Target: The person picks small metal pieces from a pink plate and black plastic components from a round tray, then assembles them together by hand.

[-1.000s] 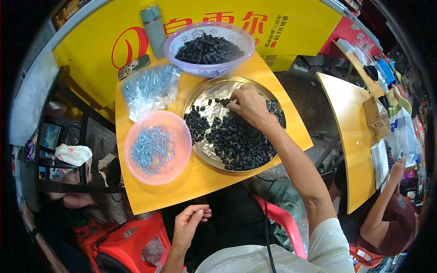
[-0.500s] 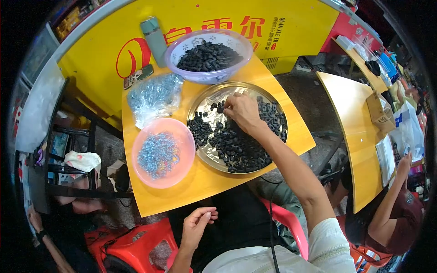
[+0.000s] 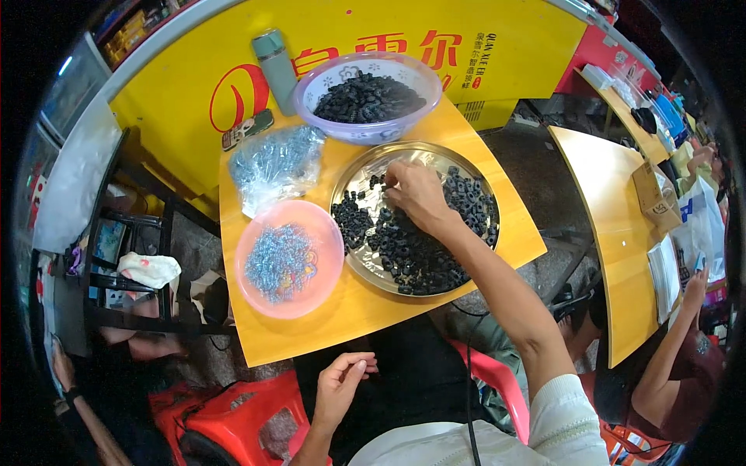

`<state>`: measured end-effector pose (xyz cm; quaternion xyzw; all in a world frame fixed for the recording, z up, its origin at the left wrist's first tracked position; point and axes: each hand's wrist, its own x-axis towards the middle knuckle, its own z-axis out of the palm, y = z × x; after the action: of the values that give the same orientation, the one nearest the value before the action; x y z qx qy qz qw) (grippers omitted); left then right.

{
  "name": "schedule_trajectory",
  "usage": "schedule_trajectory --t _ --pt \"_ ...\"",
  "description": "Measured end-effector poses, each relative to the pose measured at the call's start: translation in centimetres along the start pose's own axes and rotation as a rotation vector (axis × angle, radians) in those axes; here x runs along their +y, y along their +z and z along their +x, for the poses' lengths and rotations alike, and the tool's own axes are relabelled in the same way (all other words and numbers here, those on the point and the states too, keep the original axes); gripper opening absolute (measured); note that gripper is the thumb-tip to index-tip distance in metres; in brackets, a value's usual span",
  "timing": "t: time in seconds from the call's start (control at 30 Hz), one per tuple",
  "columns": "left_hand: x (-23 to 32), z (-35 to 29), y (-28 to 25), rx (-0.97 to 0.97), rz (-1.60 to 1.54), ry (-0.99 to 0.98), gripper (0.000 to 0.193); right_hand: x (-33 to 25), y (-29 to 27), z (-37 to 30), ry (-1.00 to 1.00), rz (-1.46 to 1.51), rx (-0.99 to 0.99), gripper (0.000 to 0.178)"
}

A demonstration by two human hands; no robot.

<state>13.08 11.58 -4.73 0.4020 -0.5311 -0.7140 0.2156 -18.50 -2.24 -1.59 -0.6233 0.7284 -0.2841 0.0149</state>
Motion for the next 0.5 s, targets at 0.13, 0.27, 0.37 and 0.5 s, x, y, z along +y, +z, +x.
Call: schedule_trajectory --t 0.13,0.27,0.37,0.5 --pt "3.1 -0.9 -0.1 0.071 -0.040 0.119 0.021 -4.8 -3.8 -3.5 0.081 0.698 -0.111 0.017" --pt "7.5 -2.2 -0.1 0.152 0.013 0.276 0.018 -9.0 -6.9 -8.8 0.260 1.398 -0.378 0.018" --pt "9.5 -1.8 -0.2 0.160 0.080 0.362 0.017 -10.6 -7.5 -11.6 0.314 1.517 -0.390 0.019" --pt "10.2 -1.2 0.3 0.205 0.003 0.433 0.017 -11.8 -6.2 -13.7 0.269 1.503 -0.409 0.021"
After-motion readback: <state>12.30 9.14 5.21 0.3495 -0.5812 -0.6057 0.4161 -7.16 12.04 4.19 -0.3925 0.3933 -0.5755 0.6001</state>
